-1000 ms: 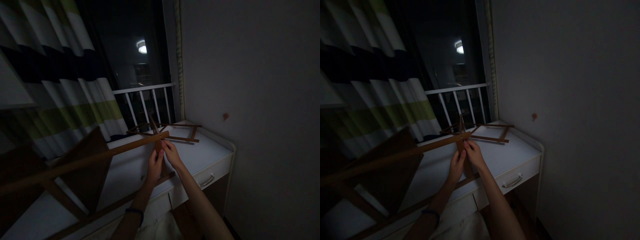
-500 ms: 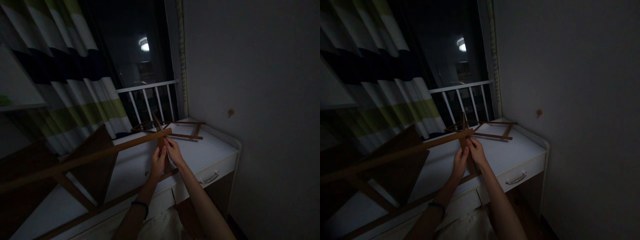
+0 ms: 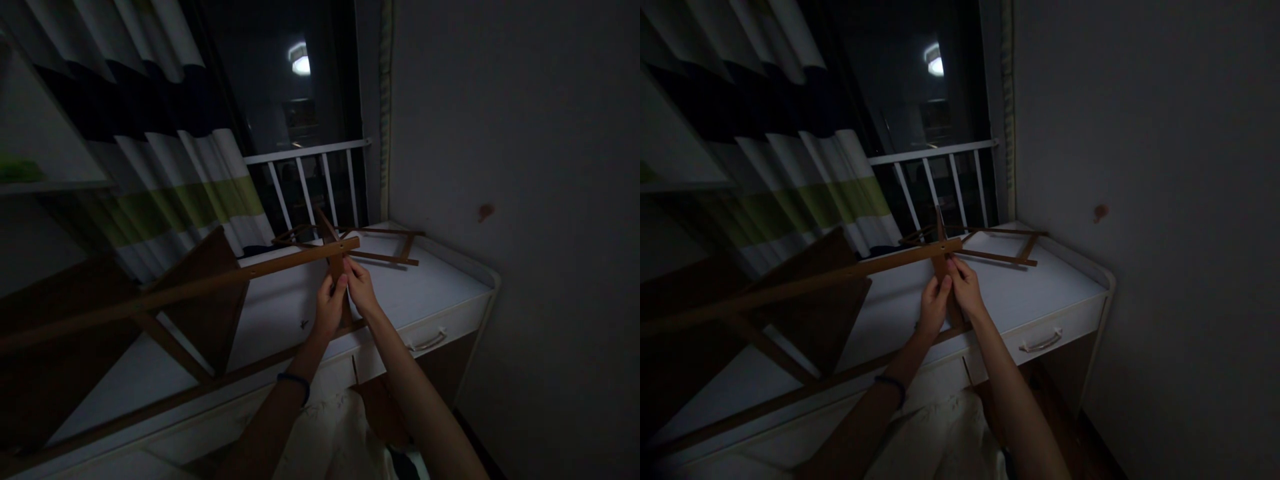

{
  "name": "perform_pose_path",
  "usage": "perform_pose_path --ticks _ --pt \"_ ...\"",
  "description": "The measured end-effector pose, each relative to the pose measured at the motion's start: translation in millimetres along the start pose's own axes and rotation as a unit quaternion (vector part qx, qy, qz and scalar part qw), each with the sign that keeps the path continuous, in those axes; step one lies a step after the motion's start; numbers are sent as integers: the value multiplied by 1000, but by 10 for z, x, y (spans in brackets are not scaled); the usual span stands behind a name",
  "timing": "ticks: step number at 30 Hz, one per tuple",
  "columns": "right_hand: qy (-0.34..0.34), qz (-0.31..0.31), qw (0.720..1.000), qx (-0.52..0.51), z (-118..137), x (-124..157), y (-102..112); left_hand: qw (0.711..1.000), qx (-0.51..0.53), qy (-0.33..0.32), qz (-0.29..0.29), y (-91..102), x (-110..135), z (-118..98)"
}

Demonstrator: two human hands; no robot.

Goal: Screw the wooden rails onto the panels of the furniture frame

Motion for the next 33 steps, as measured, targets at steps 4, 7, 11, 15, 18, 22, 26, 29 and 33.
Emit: perform_pose_path --ticks 4,7,11,15,18,22,26,29,33 --pt "-7 -17 1000 -3 -7 85 37 1000 5 -2 13 11 28 -30" --pt "-15 -21 1000 -1 -19 142 55 999 21 7 29 49 67 -4" --pt "-24 -46 999 8 18 225 156 998 31 -13 54 183 61 -76" --pt "36 -193 977 78 169 608 453 997 -9 -23 71 500 39 -254" --pt "110 -194 958 180 243 991 325 996 -56 -14 62 831 34 -338" --pt "143 -45 884 443 109 1198 -408 990 -137 1 8 1245 -38 -288" --pt "9 90 769 632 -323 986 -929 985 -168 16 -38 1448 -91 -222" --pt "-50 115 731 670 -515 781 -1065 977 -213 4 -33 1485 11 -342" --pt "-106 119 709 686 -722 618 -1094 975 -224 2 7 1465 285 -469"
Point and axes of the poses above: each hand's wrist, its own x-axis away from the middle knuckle, its own y-axis out of the back of the hand, z = x × y, the point moved 9 cm from there along -x, towards the middle knuckle, and after that the axes turned 14 degrees about -y, right-handed, at the moved point
